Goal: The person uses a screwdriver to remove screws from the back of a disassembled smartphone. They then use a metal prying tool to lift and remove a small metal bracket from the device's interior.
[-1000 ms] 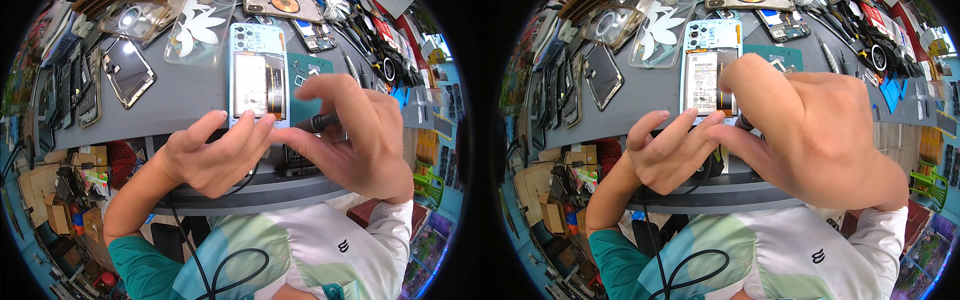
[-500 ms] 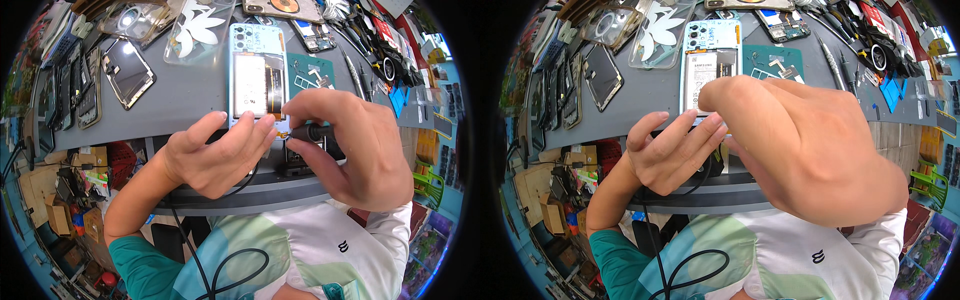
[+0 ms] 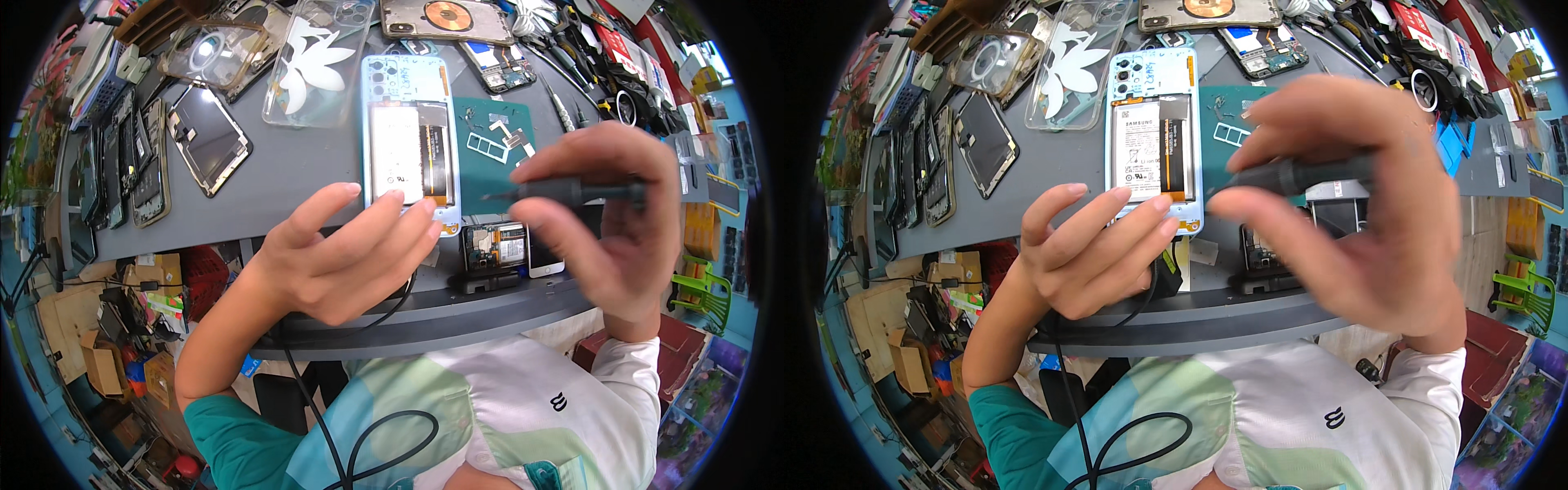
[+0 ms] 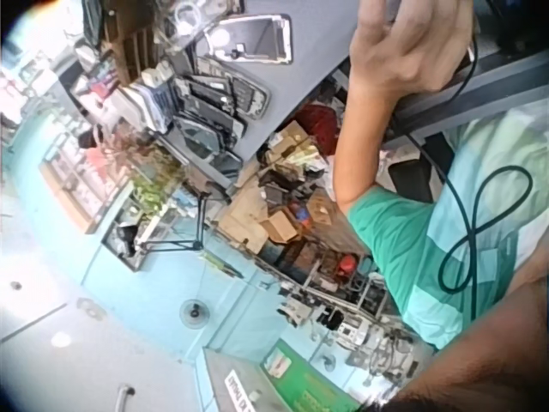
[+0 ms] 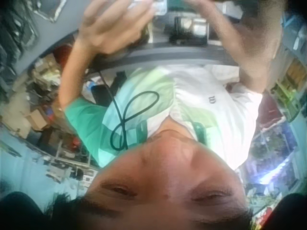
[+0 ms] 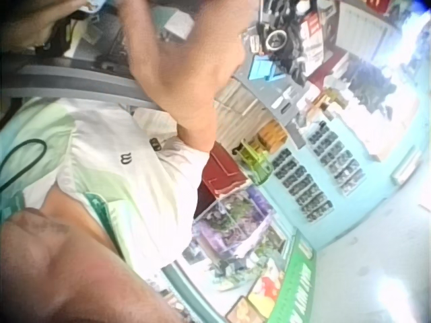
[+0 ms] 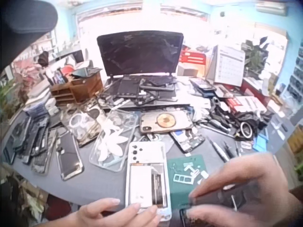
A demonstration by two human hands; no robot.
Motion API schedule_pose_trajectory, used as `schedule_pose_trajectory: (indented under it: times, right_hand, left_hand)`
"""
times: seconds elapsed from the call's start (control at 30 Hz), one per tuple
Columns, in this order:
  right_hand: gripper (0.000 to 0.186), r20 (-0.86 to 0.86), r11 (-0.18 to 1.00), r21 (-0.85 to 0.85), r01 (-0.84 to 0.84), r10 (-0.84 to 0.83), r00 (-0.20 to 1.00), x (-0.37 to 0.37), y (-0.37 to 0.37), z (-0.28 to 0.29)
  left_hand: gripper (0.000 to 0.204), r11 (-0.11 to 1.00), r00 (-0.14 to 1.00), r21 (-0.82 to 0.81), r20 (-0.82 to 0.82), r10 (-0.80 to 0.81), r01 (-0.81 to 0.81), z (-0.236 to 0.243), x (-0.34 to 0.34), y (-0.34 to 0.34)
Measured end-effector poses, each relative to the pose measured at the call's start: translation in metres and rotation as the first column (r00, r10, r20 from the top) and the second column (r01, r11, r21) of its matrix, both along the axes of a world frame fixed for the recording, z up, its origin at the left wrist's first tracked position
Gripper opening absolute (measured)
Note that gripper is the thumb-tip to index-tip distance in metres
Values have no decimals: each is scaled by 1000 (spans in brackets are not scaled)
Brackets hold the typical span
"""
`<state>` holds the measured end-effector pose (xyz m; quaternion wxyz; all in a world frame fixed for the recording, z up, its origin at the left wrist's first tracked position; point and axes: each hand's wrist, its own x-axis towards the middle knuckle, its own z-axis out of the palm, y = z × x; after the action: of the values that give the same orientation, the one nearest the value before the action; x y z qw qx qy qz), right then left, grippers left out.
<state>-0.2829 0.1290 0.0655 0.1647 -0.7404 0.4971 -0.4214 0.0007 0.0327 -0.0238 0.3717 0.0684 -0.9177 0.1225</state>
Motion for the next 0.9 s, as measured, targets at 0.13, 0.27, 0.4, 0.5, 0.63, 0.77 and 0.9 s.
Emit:
schedule_pose_trajectory:
  times: [0.13,0.27,0.4,0.5,0.63,0.77,0.9]
  right_hand:
    - [55,291,992,-85,98,-69,954,-29,5,-22]
    - [49,365,962,-204,182,-98,926,-44,-4,-50]
    - [53,374,945,-239,221,-120,920,-45,-12,-62]
    - [54,369,943,-239,230,-131,920,-51,-13,-68]
    - [54,362,946,-223,237,-145,921,-53,-12,-68]
    - [55,403,949,-236,210,-101,910,-52,-16,-70]
    - [52,333,956,-213,204,-125,935,-52,-13,-67]
  left_hand:
    - [36,934,997,349,-18,-69,71,32,-1,-11]
    - [28,879,996,468,-39,-79,88,58,-42,-43]
    - [16,808,998,590,41,-45,12,56,-79,-55]
    - [8,765,992,641,126,-22,-65,52,-94,-63]
    - [6,775,983,621,185,0,-117,47,-100,-69]
    - [5,785,974,613,219,-52,-95,49,-102,-69]
    - [4,871,972,488,226,-68,-52,47,-100,-68]
